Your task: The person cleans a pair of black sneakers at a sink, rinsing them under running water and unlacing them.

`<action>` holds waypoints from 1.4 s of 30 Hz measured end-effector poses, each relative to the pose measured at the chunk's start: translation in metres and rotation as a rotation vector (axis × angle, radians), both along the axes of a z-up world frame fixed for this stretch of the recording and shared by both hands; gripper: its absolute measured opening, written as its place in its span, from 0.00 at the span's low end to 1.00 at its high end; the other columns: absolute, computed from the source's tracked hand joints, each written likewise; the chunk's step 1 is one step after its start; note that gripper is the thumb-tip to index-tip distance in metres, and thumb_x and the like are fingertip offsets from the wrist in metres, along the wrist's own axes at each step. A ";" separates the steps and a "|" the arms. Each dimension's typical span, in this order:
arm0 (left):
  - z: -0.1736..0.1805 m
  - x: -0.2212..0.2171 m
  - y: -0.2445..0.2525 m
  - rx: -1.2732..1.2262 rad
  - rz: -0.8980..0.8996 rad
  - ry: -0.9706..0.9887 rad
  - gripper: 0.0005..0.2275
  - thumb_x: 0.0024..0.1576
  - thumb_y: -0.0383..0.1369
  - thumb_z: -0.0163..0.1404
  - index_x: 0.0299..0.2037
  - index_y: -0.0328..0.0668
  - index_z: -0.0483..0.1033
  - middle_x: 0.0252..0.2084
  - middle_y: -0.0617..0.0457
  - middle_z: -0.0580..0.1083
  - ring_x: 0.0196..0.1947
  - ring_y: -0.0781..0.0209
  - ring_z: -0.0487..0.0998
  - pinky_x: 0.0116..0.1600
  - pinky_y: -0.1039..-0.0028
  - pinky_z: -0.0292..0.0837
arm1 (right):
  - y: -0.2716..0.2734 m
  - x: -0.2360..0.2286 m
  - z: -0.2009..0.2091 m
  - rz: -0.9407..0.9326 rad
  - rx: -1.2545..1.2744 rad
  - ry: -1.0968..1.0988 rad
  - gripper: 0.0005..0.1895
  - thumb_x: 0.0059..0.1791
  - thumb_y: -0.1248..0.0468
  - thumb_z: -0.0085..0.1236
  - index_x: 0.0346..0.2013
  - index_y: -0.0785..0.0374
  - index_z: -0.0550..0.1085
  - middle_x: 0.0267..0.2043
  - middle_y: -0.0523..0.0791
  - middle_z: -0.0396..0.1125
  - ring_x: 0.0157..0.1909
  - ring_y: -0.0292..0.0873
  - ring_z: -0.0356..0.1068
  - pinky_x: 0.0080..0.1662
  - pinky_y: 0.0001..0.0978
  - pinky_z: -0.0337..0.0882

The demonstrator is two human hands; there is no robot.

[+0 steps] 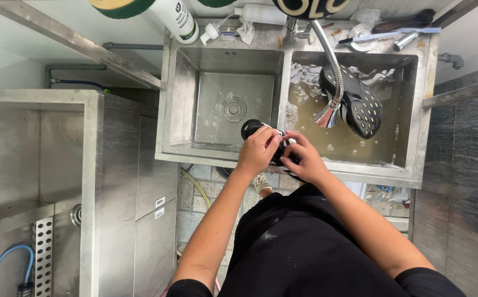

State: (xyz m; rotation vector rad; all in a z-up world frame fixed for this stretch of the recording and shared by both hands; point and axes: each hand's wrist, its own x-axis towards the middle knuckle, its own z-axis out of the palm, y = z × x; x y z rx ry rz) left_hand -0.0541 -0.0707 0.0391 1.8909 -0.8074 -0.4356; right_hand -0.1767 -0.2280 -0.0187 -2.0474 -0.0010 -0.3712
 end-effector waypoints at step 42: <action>0.014 0.069 -0.015 0.195 0.061 -0.645 0.08 0.48 0.36 0.61 0.34 0.45 0.83 0.38 0.56 0.76 0.45 0.51 0.74 0.52 0.62 0.69 | -0.014 -0.014 0.010 0.089 -0.228 0.308 0.47 0.36 0.59 0.70 0.67 0.60 0.61 0.72 0.51 0.54 0.71 0.57 0.53 0.67 0.48 0.57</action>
